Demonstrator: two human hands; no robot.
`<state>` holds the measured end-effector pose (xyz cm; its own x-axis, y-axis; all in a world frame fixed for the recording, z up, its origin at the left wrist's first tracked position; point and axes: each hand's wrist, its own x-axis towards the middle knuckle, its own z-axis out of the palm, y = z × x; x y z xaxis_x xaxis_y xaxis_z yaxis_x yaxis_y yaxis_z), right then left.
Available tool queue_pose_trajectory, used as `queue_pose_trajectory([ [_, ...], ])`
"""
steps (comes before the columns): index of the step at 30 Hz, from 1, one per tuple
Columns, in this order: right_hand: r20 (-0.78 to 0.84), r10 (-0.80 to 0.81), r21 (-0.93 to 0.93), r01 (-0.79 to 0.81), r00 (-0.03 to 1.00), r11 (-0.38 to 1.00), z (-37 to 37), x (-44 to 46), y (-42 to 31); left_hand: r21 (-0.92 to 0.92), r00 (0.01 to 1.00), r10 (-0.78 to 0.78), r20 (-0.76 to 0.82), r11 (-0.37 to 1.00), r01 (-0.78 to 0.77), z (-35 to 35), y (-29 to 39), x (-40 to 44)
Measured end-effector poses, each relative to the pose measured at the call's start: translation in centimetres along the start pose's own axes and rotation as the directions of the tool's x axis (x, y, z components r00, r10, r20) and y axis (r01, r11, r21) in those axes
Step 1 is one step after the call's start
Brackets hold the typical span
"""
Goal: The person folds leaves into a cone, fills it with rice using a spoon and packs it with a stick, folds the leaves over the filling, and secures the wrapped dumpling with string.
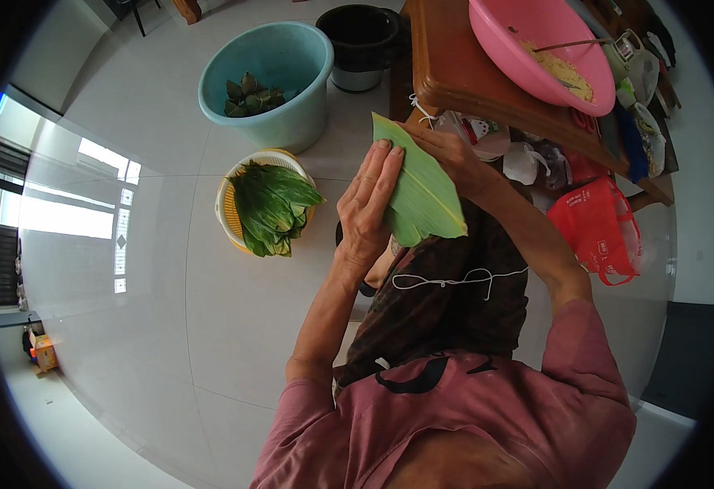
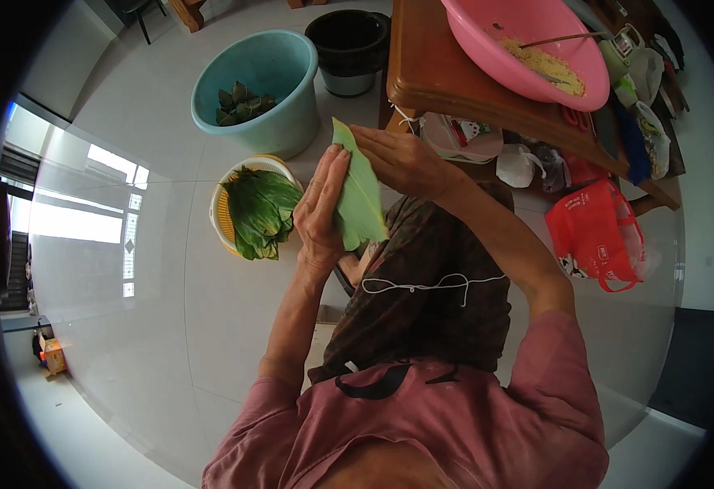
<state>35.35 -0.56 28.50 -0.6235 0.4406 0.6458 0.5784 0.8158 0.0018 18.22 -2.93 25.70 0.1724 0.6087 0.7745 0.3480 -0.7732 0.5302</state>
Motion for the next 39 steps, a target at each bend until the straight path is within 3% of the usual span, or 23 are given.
queue_pose_trajectory([
  [1,0.013,0.008,-0.031,-0.008,1.0,1.0,-0.4,0.1,-0.1,-0.013,0.999,-0.023,-0.024,1.0,0.023,-0.1,0.2,0.1],
  [2,0.026,0.019,-0.061,-0.017,1.0,0.998,-0.6,0.2,-0.2,-0.132,0.976,-0.169,-0.141,0.98,0.15,0.2,0.0,-0.4],
  [3,0.014,0.047,-0.069,-0.046,0.999,0.997,-0.5,0.1,-0.3,-0.262,0.917,-0.32,-0.236,0.93,0.257,0.5,0.1,-0.6],
  [4,0.002,0.075,-0.077,-0.075,0.997,0.994,-0.4,-0.1,-0.4,-0.43,0.792,-0.532,-0.298,0.816,0.387,0.4,0.8,-0.4],
  [7,0.031,0.056,-0.131,-0.051,0.998,0.99,-0.1,0.1,-0.8,-0.424,0.757,-0.599,-0.26,0.775,0.468,0.5,0.1,-1.1],
  [10,0.098,-0.001,-0.157,0.017,0.995,0.987,0.3,0.2,-0.7,-0.148,0.962,-0.224,-0.157,0.968,0.201,-0.3,-0.3,-0.5],
  [12,0.112,-0.043,-0.168,0.062,0.993,0.984,0.2,0.4,-0.3,-0.055,0.986,-0.105,-0.132,0.994,0.099,-0.4,0.0,0.4],
  [13,0.099,-0.02,-0.072,0.028,0.995,0.997,0.2,0.4,-0.3,-0.01,0.992,-0.046,-0.116,0.999,0.045,-0.4,0.1,0.6],
  [15,0.081,0.024,0.126,-0.034,0.996,0.991,0.0,0.2,-0.2,-0.016,1.0,-0.01,-0.015,1.0,0.01,-0.4,-0.5,0.3],
  [16,0.181,0.225,0.382,-0.279,0.957,0.881,0.2,-0.6,-0.1,-0.021,1.0,0.017,0.023,1.0,-0.016,-0.3,-0.8,0.2],
  [21,0.174,0.151,0.392,-0.21,0.973,0.896,-0.1,-1.5,0.4,-0.052,0.989,0.077,0.127,0.996,-0.071,0.3,-1.4,-0.4],
  [26,0.042,0.123,0.351,-0.13,0.991,0.927,0.3,-2.3,0.1,-0.124,0.995,0.044,0.09,0.992,-0.032,0.3,-0.7,-0.2],
  [28,0.165,0.366,0.476,-0.399,0.916,0.784,0.9,-3.0,-0.2,-0.139,0.996,0.043,0.076,0.99,-0.033,0.4,-0.6,0.0],
  [30,0.221,0.456,0.503,-0.501,0.862,0.704,0.8,-2.4,-0.2,-0.137,0.995,0.059,0.076,0.989,-0.048,0.3,-0.5,0.0],
  [32,0.182,0.432,0.466,-0.465,0.883,0.753,-0.1,-0.8,-0.1,-0.129,0.992,0.084,0.093,0.989,-0.071,0.1,-0.3,0.3],
  [35,-0.183,0.296,0.161,-0.268,0.937,0.95,-0.5,1.1,-1.8,-0.118,0.976,0.156,0.155,0.983,-0.138,-0.2,-0.6,0.5],
  [36,-0.13,0.153,0.043,-0.149,0.98,0.988,-0.9,1.2,-1.0,-0.114,0.966,0.184,0.181,0.98,-0.165,-0.3,-0.7,0.5],
  [39,-0.085,0.223,0.11,-0.213,0.971,0.971,-1.2,0.6,-1.2,-0.135,0.949,0.161,0.27,0.982,-0.128,-1.2,0.1,1.3],
])
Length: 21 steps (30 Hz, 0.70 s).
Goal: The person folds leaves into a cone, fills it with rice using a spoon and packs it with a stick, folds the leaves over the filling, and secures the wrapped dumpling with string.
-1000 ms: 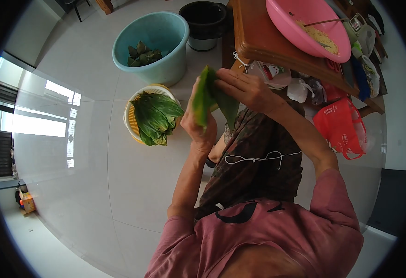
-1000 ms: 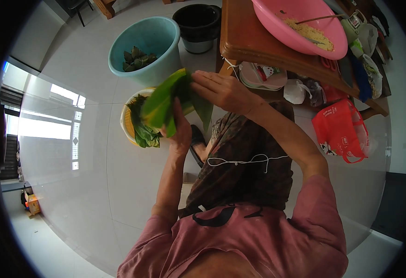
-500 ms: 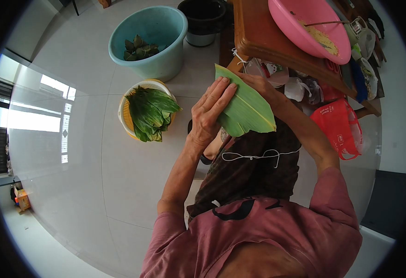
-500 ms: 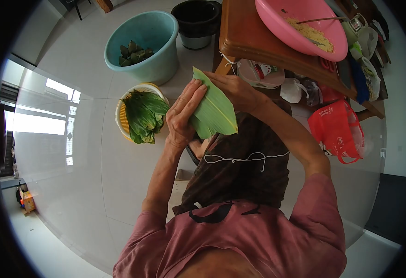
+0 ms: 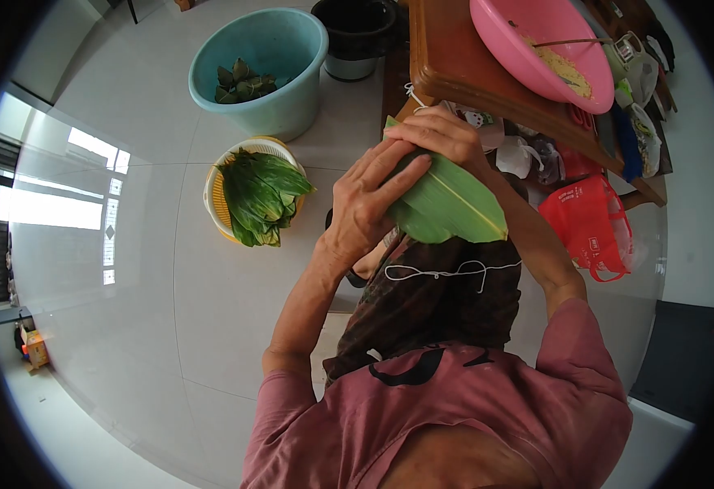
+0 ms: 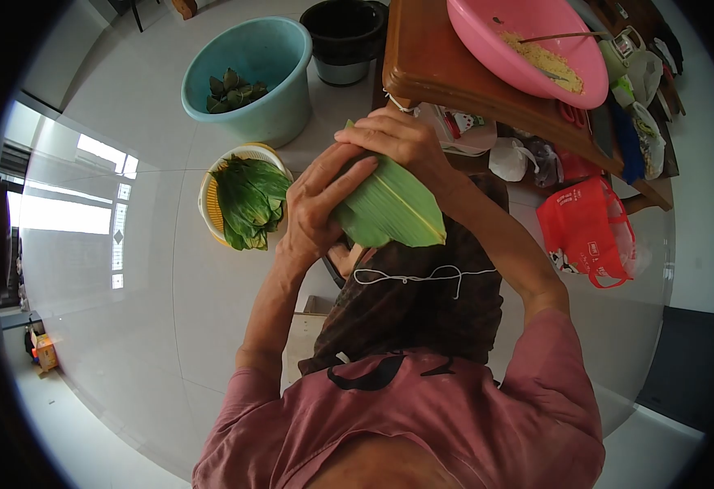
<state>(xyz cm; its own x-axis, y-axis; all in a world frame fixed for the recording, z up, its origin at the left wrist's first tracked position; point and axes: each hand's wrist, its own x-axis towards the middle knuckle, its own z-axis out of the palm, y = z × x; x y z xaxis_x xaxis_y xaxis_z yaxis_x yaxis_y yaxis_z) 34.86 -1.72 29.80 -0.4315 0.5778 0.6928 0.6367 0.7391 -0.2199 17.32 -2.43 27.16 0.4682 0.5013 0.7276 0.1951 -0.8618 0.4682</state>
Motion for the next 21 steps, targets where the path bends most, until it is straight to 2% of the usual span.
queue_pose_trajectory([
  [3,0.015,0.149,0.165,-0.15,0.989,0.975,-1.3,-0.1,0.0,-0.342,0.979,-0.189,-0.073,0.927,0.153,-1.7,1.5,0.9],
  [4,-0.088,0.268,-0.026,-0.271,0.959,0.962,-1.7,-0.3,0.0,-0.544,0.929,-0.334,-0.158,0.815,0.2,-1.9,1.3,1.0],
  [5,-0.04,0.441,0.167,-0.43,0.896,0.888,-2.0,0.0,0.1,-0.722,0.851,-0.484,-0.203,0.661,0.204,-2.2,0.9,1.1],
  [6,0.042,0.588,0.343,-0.564,0.808,0.751,-2.3,0.3,0.3,-0.863,0.75,-0.629,-0.205,0.477,0.164,-2.3,0.5,1.3],
  [7,0.064,0.692,0.549,-0.605,0.719,0.578,-2.0,0.4,0.4,-0.844,0.746,-0.646,-0.161,0.482,0.235,-2.0,0.0,1.3],
  [9,0.196,0.826,0.844,-0.519,0.529,0.132,-1.0,0.6,0.5,-0.788,0.73,-0.679,-0.08,0.492,0.371,-1.2,-1.3,0.9],
  [12,0.349,0.842,0.857,-0.505,0.412,-0.108,-1.6,1.3,0.5,-0.806,0.744,-0.668,-0.003,0.442,0.394,-0.7,-1.1,0.4],
  [15,0.434,0.809,0.837,-0.509,0.396,-0.2,-1.3,1.1,1.0,-0.844,0.722,-0.687,0.079,0.339,0.416,-0.3,-0.8,0.0],
  [19,0.453,0.835,0.811,-0.534,0.312,-0.24,-0.3,1.0,1.1,-0.885,0.671,-0.725,0.154,0.2,0.42,0.2,-0.6,-0.2],
  [21,0.442,0.854,0.807,-0.538,0.276,-0.244,0.0,1.2,0.9,-0.884,0.676,-0.728,0.114,0.237,0.403,0.4,-0.6,-0.2],
])
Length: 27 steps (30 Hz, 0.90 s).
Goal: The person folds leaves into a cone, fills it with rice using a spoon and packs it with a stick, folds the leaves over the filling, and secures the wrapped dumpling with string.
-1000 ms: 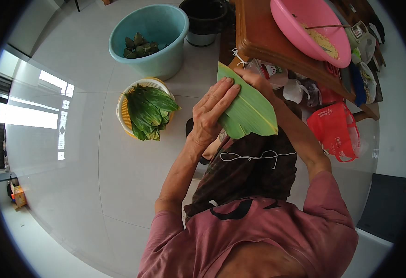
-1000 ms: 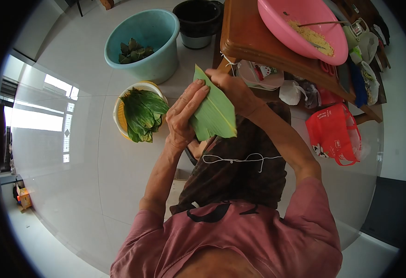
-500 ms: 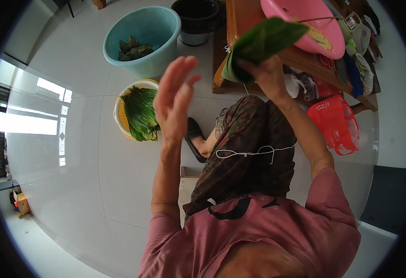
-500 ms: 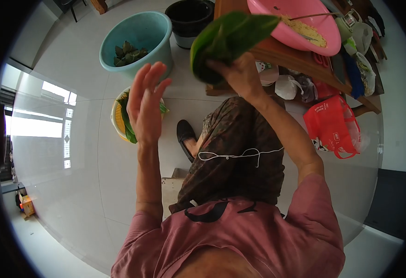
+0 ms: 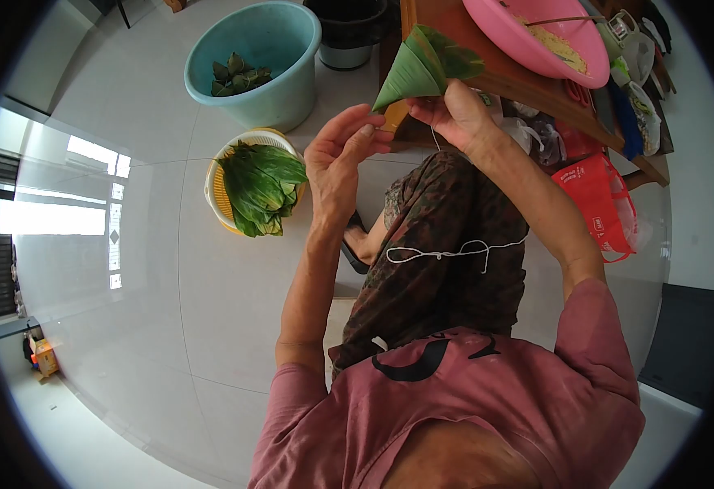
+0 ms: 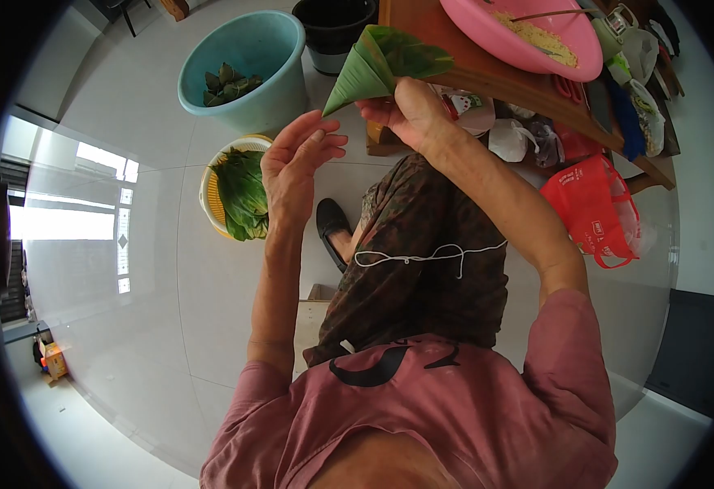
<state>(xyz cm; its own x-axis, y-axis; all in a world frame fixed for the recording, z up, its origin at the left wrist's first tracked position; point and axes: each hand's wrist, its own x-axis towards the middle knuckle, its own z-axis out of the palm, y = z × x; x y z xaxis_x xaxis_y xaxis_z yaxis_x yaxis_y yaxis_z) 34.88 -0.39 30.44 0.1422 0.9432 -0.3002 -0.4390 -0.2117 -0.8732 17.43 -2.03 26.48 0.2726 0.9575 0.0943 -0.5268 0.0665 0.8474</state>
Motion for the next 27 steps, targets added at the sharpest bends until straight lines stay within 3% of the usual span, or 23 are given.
queue_pose_trajectory([
  [7,0.025,-0.052,-0.113,0.054,0.998,0.992,0.6,-0.2,0.3,0.044,0.999,0.042,-0.005,0.998,-0.042,-0.2,0.3,0.0],
  [9,0.041,-0.084,-0.165,0.09,0.996,0.982,0.8,-0.3,0.4,0.135,0.997,0.077,-0.013,0.988,-0.074,-0.7,-0.3,0.0],
  [10,0.102,-0.243,-0.36,0.264,0.965,0.895,0.8,-0.4,0.6,0.18,0.995,0.096,-0.013,0.979,-0.092,-0.8,-0.5,0.1],
  [12,0.304,-0.478,-0.648,0.547,0.824,0.53,0.9,-0.5,0.9,0.418,0.981,0.184,0.065,0.887,-0.194,-0.8,0.0,0.1],
  [13,0.45,-0.508,-0.686,0.649,0.734,0.33,1.1,-0.7,0.7,0.525,0.97,0.218,0.109,0.816,-0.243,-0.7,0.5,0.0],
  [15,0.717,-0.452,-0.63,0.77,0.53,-0.096,1.5,-1.2,0.2,0.362,0.988,0.111,0.111,0.921,-0.145,0.2,1.1,-0.7],
  [16,0.787,-0.4,-0.556,0.821,0.469,-0.131,1.4,-0.5,0.5,0.277,0.991,0.059,0.12,0.957,-0.09,0.6,1.2,-1.0],
  [19,0.646,-0.647,-0.521,0.854,0.404,0.013,2.6,-0.4,1.6,0.11,0.992,0.092,-0.089,0.991,-0.082,0.4,-0.7,-1.2],
  [20,0.532,-0.518,-0.641,0.719,0.669,0.27,2.5,-1.0,1.5,-0.15,0.973,0.183,-0.141,0.967,-0.204,0.5,-2.1,-1.1],
  [21,0.435,-0.523,-0.629,0.663,0.732,0.405,1.9,-0.7,2.1,-0.166,0.958,0.227,-0.175,0.952,-0.256,0.7,-2.2,-1.0],
  [23,0.237,-0.479,-0.551,0.523,0.845,0.65,0.5,0.1,3.9,-0.375,0.942,0.167,-0.29,0.886,-0.272,0.2,-4.0,-0.4],
  [24,0.024,-0.474,-0.266,0.463,0.88,0.846,1.6,-0.6,4.2,-0.367,0.928,0.132,-0.348,0.892,-0.264,0.6,-3.9,-0.5],
  [27,0.02,-0.374,0.043,0.373,0.927,0.927,0.6,-0.5,4.5,-0.568,0.963,0.016,-0.27,0.805,-0.173,0.7,-2.5,-1.1],
])
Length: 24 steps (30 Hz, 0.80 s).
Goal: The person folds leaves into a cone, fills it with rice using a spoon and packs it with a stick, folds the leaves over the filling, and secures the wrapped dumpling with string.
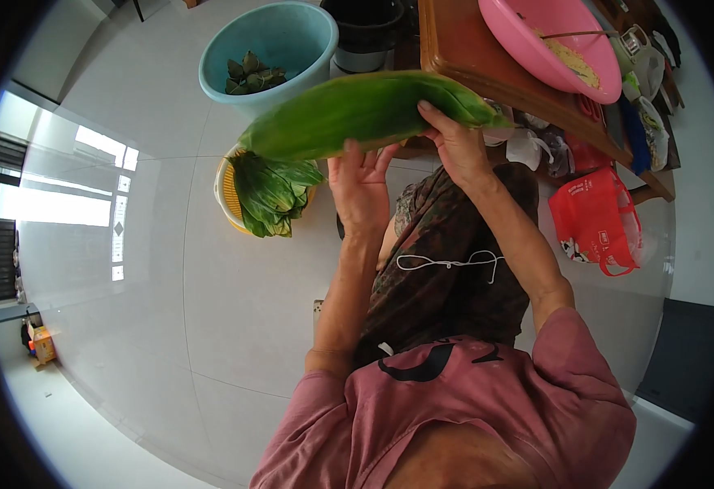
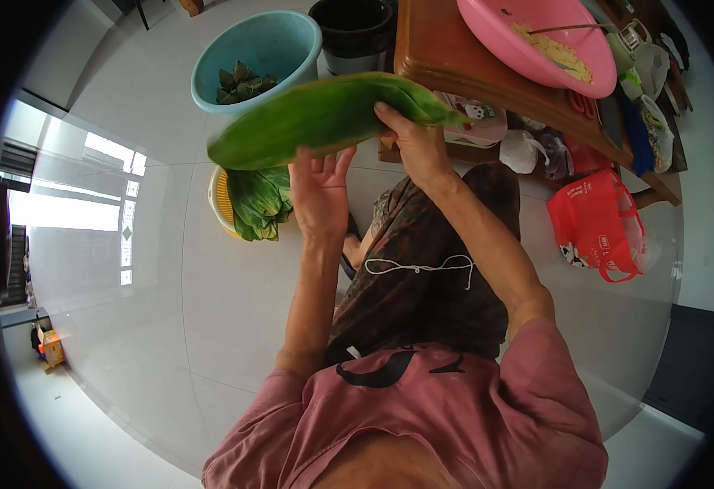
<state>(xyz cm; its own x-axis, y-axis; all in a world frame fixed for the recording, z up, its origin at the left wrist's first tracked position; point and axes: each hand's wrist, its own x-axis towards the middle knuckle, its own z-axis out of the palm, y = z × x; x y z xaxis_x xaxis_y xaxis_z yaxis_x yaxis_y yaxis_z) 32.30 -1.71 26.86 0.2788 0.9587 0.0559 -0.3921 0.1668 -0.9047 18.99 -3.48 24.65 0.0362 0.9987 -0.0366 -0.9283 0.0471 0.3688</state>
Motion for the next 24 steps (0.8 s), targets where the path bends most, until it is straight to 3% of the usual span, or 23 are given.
queue_pose_trajectory([
  [3,0.02,0.072,0.013,-0.073,0.997,0.997,-0.9,-0.3,-0.5,-0.033,0.999,-0.038,0.038,0.999,0.039,-1.6,0.8,0.4],
  [6,0.03,0.068,-0.083,-0.065,0.997,0.994,-1.7,-0.4,-0.4,0.051,0.998,-0.024,0.058,0.998,0.021,-1.6,1.0,0.6],
  [9,0.065,0.012,-0.138,-0.003,0.998,0.99,-1.9,-0.6,-0.6,0.22,0.991,0.079,-0.106,0.974,-0.054,-1.3,0.9,0.5],
  [15,0.044,0.072,0.192,-0.079,0.996,0.978,-1.1,-0.4,0.1,0.206,0.977,0.122,-0.176,0.975,-0.084,-0.8,-0.1,-0.5],
  [18,0.036,0.064,0.203,-0.07,0.997,0.977,-0.3,-0.6,-0.2,0.226,0.981,0.115,-0.156,0.971,-0.077,-1.1,-0.3,-0.8],
  [24,0.116,-0.1,-0.1,0.112,0.988,0.989,-0.9,-0.5,0.1,0.4,0.963,0.129,-0.237,0.916,-0.025,-1.0,-0.5,-1.8],
])
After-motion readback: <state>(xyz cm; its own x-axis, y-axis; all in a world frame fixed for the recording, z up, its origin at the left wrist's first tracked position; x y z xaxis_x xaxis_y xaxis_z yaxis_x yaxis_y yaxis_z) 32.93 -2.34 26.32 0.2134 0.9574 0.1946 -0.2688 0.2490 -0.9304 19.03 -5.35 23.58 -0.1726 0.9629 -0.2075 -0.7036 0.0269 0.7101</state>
